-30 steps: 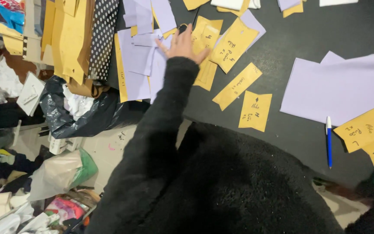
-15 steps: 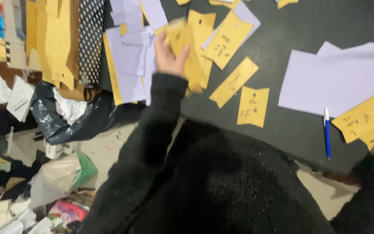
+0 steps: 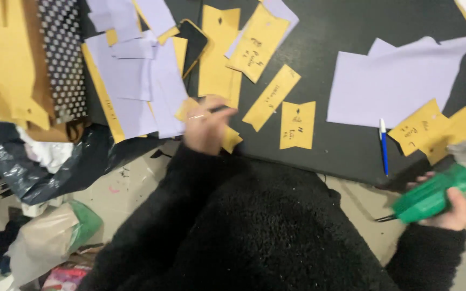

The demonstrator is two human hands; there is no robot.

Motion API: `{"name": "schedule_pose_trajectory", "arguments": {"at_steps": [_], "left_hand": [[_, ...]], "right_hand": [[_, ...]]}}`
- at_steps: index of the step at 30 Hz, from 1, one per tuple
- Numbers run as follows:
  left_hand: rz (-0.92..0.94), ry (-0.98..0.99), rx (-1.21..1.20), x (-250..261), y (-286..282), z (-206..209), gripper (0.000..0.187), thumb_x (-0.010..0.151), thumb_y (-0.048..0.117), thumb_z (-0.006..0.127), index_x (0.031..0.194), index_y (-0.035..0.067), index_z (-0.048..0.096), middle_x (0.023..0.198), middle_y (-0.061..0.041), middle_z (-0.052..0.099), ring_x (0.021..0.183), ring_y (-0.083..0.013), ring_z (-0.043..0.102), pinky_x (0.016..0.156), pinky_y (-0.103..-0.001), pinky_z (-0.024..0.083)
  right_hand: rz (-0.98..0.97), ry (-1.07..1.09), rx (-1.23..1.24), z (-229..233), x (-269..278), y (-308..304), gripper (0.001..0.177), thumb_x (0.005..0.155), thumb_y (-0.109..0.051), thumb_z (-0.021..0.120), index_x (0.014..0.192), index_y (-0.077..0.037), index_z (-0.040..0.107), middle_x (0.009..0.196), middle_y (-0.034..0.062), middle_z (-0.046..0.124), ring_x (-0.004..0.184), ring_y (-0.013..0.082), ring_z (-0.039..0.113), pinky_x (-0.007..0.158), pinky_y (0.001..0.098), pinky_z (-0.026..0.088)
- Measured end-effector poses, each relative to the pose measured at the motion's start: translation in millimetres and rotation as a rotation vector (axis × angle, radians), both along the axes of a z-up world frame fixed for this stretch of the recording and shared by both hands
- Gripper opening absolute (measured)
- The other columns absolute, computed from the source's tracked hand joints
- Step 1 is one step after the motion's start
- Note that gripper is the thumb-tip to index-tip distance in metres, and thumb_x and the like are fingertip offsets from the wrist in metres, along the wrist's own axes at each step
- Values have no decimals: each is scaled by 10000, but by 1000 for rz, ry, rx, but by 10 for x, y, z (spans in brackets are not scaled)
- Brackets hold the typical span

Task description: Cutting and marking fabric pieces for garment production using scissors and an electric rotary cutter.

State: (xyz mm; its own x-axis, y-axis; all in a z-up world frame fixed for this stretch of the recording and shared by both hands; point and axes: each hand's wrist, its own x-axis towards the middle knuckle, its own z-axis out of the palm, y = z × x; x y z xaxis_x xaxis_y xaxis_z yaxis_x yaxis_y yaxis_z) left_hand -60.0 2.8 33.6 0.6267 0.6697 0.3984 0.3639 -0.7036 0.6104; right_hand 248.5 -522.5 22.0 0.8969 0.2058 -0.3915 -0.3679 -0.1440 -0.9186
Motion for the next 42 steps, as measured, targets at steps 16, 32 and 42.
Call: {"name": "schedule_pose_trajectory", "arguments": {"at_steps": [16, 32, 42], "left_hand": [[-532, 587, -31, 2164, -1116, -855, 1224, 769, 682, 756, 1622, 42, 155, 1710, -86, 9, 1594, -279, 25, 1269, -702, 116], [-532, 566, -38, 2162, -1069, -960, 1249, 764, 739, 723, 1627, 77, 111, 1706, -56, -4, 1593, -235, 31, 1265, -735, 80], [-484, 550, -27, 2161, -1128, -1042, 1273, 752, 752, 727, 1646, 78, 123, 1724, -53, -6, 1609, -222, 29, 1286, -736, 55]], "right_hand": [[538, 124, -829, 286, -816, 1782, 526, 773, -293, 839, 1186, -34, 642, 998, 118, 738, 859, 219, 710, 821, 365, 552], [407, 285, -725, 444, -672, 2154, 427, 797, -242, 808, 1108, 0, 643, 917, 144, 732, 691, 237, 715, 675, 380, 585], [417, 285, -691, 516, -548, 2365, 383, 811, -206, 792, 1084, 14, 638, 878, 152, 726, 688, 245, 712, 660, 398, 592]]}}
